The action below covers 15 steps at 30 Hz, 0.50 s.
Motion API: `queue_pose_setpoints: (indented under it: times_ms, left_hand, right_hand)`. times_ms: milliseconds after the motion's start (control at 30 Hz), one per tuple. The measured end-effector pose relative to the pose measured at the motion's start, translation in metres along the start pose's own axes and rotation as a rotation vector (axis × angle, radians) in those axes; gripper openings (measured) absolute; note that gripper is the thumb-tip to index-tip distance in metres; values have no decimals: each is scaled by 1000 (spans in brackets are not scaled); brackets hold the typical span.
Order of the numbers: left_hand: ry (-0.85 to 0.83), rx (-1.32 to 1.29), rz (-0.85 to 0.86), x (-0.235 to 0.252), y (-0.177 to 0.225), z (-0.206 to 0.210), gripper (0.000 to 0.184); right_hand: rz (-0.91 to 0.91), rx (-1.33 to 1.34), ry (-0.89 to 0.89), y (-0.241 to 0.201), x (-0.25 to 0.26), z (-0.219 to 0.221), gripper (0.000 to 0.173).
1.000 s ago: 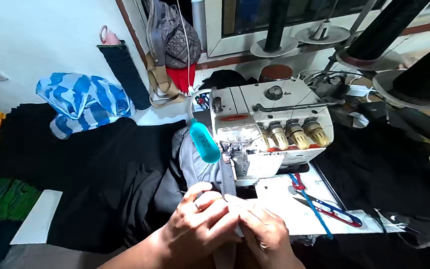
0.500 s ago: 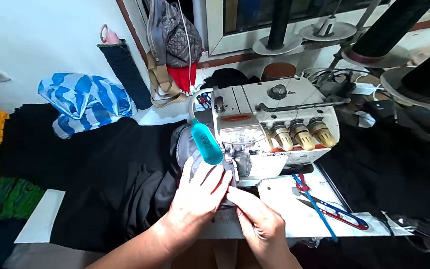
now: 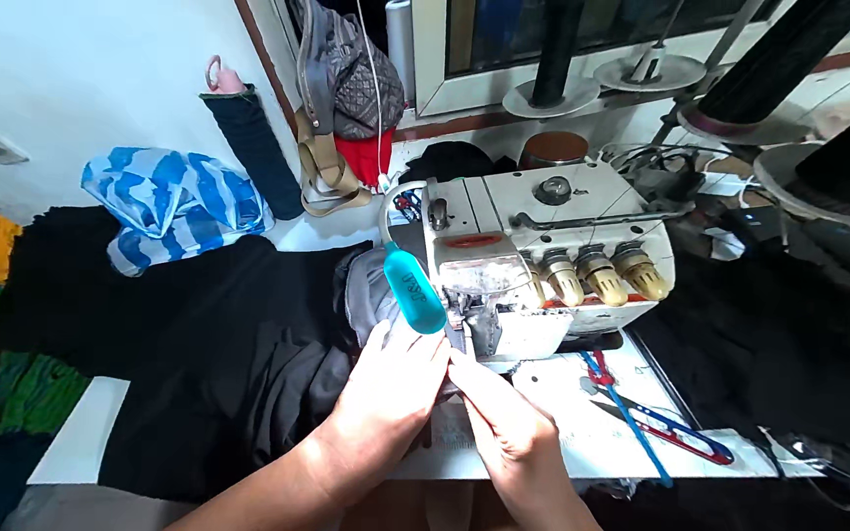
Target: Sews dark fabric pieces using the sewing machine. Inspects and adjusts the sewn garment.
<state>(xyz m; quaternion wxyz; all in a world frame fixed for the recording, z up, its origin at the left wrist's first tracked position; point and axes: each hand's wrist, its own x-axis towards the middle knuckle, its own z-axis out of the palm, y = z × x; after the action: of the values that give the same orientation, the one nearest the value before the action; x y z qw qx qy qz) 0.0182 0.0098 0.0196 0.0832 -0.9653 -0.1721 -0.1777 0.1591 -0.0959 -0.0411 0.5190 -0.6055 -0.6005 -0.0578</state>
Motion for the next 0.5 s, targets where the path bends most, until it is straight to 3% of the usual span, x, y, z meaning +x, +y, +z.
queue_pose_setpoints:
  times_ms: [500]
  left_hand:
    - [-33,-31,2,11,-9,-2,35]
  right_hand:
    - [16,-109,10,-3,4,5,26]
